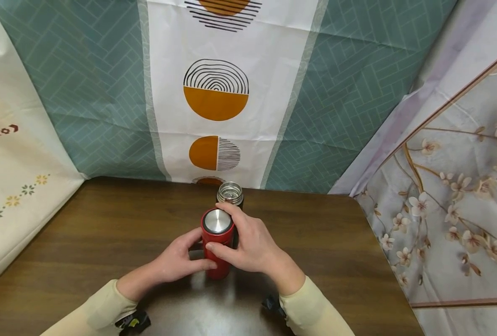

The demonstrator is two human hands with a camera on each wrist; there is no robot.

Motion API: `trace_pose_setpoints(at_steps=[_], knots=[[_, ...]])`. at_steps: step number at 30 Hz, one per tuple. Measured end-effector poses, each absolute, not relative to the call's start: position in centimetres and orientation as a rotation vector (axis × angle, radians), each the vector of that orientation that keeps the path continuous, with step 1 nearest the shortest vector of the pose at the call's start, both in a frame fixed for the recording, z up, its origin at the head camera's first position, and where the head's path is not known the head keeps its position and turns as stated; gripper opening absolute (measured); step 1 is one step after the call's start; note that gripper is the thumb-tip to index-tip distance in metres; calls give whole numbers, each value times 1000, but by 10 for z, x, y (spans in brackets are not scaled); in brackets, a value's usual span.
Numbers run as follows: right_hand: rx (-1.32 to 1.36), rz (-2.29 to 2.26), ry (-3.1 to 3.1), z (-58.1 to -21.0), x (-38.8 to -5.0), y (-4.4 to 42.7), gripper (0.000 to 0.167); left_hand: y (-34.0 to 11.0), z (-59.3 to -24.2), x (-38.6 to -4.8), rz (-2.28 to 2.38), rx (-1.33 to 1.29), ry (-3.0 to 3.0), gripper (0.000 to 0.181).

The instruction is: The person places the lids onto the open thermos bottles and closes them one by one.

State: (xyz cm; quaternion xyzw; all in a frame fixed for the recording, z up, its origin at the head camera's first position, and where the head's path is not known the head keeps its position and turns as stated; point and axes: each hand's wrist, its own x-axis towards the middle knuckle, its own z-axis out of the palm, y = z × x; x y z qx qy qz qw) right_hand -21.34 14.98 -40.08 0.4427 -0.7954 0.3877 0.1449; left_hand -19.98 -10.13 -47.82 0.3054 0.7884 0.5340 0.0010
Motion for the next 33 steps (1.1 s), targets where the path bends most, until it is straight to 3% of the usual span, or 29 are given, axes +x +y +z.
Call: trace_pose_setpoints(at_steps=[33], knots=[[1213, 1191, -2287, -400, -210, 148, 85, -102, -478, -200, 1684, 954, 2451, 63]])
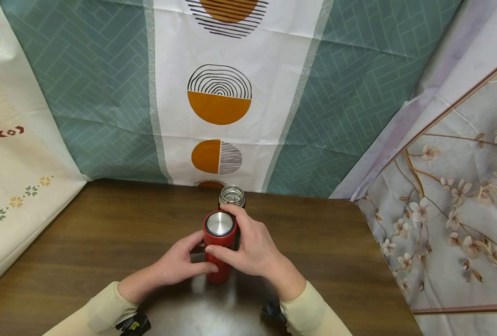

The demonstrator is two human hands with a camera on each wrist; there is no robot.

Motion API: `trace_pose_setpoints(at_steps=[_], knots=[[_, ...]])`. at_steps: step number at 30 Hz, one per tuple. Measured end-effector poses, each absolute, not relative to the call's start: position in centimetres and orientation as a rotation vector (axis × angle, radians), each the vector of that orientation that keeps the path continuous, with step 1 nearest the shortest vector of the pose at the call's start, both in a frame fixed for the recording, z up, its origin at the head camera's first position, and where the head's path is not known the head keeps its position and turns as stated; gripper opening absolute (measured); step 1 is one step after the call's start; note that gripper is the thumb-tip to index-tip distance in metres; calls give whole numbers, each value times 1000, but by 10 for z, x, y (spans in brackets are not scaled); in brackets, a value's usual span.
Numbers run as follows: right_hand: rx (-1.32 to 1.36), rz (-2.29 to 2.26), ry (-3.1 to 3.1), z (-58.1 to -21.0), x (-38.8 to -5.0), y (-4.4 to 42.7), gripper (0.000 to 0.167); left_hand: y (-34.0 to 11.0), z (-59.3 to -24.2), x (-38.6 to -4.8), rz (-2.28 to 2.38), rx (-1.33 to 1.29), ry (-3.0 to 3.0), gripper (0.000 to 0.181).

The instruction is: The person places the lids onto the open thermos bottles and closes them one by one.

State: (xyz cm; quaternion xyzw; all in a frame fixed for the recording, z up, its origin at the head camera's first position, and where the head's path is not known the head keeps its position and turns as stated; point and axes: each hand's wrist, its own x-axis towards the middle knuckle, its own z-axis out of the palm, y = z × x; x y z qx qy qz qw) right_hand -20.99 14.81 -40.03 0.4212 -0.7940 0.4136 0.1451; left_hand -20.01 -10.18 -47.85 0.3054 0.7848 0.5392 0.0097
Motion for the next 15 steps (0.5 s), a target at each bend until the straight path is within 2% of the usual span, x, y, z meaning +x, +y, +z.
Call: trace_pose_setpoints(at_steps=[4, 15], knots=[[1232, 1202, -2294, -398, -210, 149, 87, -102, -478, -200, 1679, 954, 2461, 63], [1242, 1181, -2298, -397, -212, 151, 75, -102, -477, -199, 1694, 954, 2447, 63]])
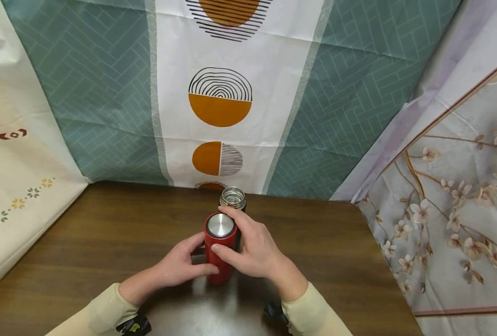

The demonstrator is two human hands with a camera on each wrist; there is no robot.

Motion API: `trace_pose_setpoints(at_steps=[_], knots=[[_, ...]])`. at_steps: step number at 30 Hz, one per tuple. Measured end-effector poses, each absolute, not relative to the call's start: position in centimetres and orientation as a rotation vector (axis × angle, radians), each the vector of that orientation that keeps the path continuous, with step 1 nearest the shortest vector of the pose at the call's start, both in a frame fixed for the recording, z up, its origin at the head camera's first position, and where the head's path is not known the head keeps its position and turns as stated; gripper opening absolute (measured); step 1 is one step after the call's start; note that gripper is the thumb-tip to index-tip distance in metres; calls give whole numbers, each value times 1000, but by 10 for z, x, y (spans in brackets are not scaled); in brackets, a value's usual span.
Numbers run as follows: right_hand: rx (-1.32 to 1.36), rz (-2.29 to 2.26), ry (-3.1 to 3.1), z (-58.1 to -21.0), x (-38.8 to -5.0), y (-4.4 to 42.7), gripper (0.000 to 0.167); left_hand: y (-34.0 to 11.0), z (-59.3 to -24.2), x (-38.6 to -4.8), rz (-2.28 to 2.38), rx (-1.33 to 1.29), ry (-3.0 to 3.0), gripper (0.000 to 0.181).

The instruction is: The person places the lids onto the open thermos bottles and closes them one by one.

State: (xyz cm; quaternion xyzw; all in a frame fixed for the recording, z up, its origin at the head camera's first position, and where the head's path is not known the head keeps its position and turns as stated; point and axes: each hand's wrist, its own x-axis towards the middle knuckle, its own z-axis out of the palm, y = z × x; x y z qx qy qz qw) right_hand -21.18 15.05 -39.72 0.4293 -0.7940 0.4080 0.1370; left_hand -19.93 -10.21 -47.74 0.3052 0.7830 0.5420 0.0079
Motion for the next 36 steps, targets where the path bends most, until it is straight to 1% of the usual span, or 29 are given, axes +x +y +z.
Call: trace_pose_setpoints(at_steps=[15, 26, 36], knots=[[1143, 1182, -2352, -396, -209, 149, 78, -102, -479, -200, 1669, 936, 2461, 63], [1186, 1156, -2343, -396, -209, 151, 84, -102, -478, -199, 1677, 956, 2456, 63], [1250, 1099, -2304, -394, -209, 152, 73, -102, -478, -199, 1688, 950, 2455, 62]])
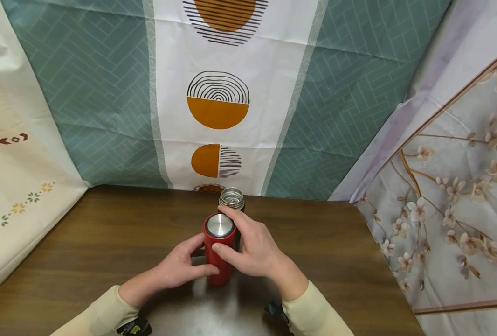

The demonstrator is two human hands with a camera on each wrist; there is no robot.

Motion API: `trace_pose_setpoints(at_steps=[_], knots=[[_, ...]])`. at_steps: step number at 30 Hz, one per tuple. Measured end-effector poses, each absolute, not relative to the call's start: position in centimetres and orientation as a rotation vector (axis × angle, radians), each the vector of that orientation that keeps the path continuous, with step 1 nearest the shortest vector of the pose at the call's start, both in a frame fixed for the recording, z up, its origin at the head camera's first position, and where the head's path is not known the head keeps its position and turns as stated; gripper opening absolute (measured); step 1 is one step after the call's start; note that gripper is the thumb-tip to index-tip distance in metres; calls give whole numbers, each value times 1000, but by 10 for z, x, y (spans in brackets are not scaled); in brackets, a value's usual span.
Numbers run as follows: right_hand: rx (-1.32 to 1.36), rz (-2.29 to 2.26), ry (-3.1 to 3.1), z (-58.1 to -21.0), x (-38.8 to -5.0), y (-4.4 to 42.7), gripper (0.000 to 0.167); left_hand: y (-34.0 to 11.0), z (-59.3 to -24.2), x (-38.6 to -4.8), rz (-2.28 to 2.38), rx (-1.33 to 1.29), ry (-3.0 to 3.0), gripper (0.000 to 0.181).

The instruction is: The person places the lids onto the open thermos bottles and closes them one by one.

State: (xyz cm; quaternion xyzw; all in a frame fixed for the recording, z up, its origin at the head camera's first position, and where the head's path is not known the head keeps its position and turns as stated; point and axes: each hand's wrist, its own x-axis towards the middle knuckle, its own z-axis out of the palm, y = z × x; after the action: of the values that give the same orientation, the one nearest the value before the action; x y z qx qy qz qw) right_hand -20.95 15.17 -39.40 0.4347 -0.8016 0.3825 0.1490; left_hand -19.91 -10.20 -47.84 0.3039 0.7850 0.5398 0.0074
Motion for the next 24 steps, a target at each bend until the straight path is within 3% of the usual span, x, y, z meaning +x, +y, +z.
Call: trace_pose_setpoints(at_steps=[24], knots=[[1165, 1131, -2311, -396, -206, 148, 67, -101, -481, -201, 1678, 923, 2443, 57]])
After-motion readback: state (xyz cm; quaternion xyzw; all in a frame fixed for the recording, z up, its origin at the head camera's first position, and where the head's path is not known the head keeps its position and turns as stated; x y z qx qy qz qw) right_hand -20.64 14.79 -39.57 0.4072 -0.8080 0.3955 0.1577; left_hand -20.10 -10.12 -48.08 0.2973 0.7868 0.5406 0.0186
